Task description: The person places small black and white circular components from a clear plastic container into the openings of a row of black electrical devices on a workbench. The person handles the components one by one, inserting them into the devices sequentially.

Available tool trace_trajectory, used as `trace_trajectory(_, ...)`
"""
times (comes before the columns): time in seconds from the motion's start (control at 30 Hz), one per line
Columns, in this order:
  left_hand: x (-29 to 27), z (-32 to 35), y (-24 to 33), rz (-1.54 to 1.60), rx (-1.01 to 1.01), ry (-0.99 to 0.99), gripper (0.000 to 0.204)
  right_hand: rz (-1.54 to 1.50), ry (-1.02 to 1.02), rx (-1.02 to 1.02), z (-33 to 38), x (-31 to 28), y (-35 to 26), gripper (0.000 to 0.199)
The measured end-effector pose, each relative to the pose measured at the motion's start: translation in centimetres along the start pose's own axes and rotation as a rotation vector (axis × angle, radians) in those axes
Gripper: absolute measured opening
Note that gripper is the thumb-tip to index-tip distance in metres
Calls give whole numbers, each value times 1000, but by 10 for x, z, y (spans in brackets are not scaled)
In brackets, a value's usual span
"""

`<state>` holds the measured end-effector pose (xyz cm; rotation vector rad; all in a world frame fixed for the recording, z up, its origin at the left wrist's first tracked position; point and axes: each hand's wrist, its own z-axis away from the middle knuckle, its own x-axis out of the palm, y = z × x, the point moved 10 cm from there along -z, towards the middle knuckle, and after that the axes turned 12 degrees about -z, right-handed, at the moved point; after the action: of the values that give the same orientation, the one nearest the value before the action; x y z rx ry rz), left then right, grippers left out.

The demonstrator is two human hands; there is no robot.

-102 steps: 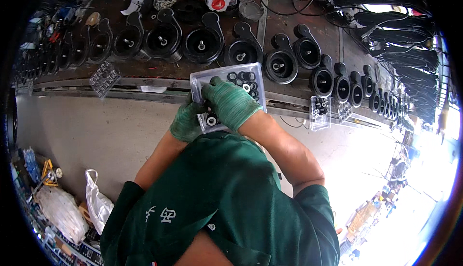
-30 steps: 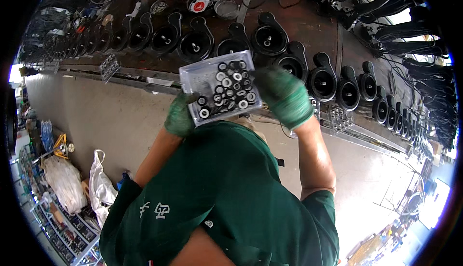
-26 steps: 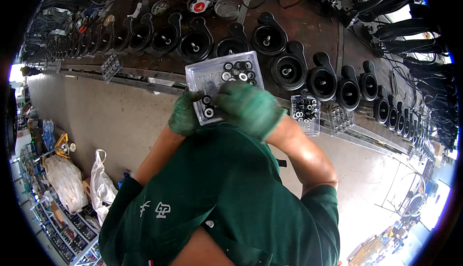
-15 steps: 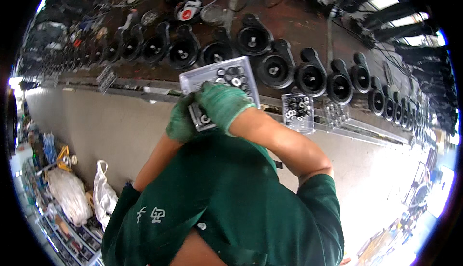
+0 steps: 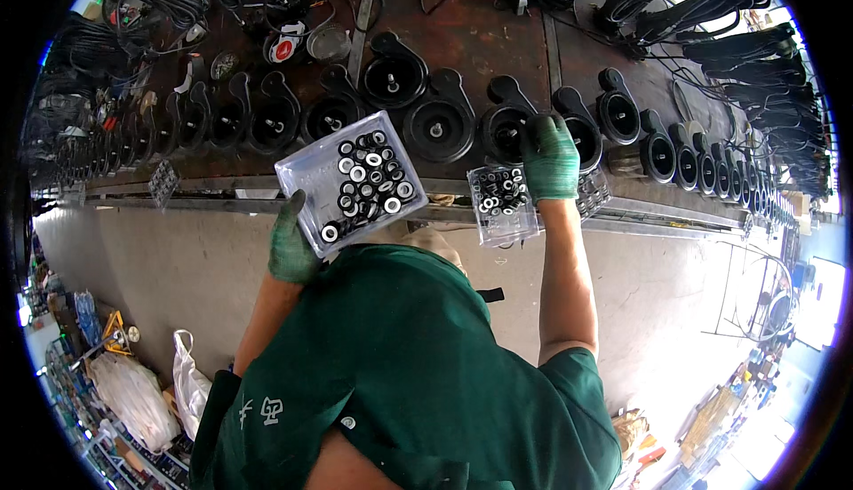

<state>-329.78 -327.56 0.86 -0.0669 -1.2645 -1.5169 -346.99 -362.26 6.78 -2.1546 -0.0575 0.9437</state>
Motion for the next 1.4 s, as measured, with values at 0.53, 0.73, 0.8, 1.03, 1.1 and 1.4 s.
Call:
trace_trajectory(0.53, 40, 13, 2, -41, 58, -70, 74, -287, -451, -376, 20, 30, -175, 26)
trace_trajectory(0.73, 36, 25, -6, -20, 75, -140, 70, -172, -914, -404, 82, 103, -266, 30)
trace_trajectory(0.8, 23, 26, -19, 47, 44, -117, 63, -108, -980, -390, 95, 115, -267, 30)
trace_trajectory(1.03, -1, 25, -69, 257, -47, -187, 52, -80, -1141, -302, 129, 144, -261, 27)
trace_trajectory(1.1, -4, 29, -82, 294, -60, -163, 52, -49, -1186, -260, 134, 146, -257, 29)
trace_trajectory(1.4, 19, 33, -57, 269, 18, -166, 58, -533, -1059, 563, 108, 125, -178, 19)
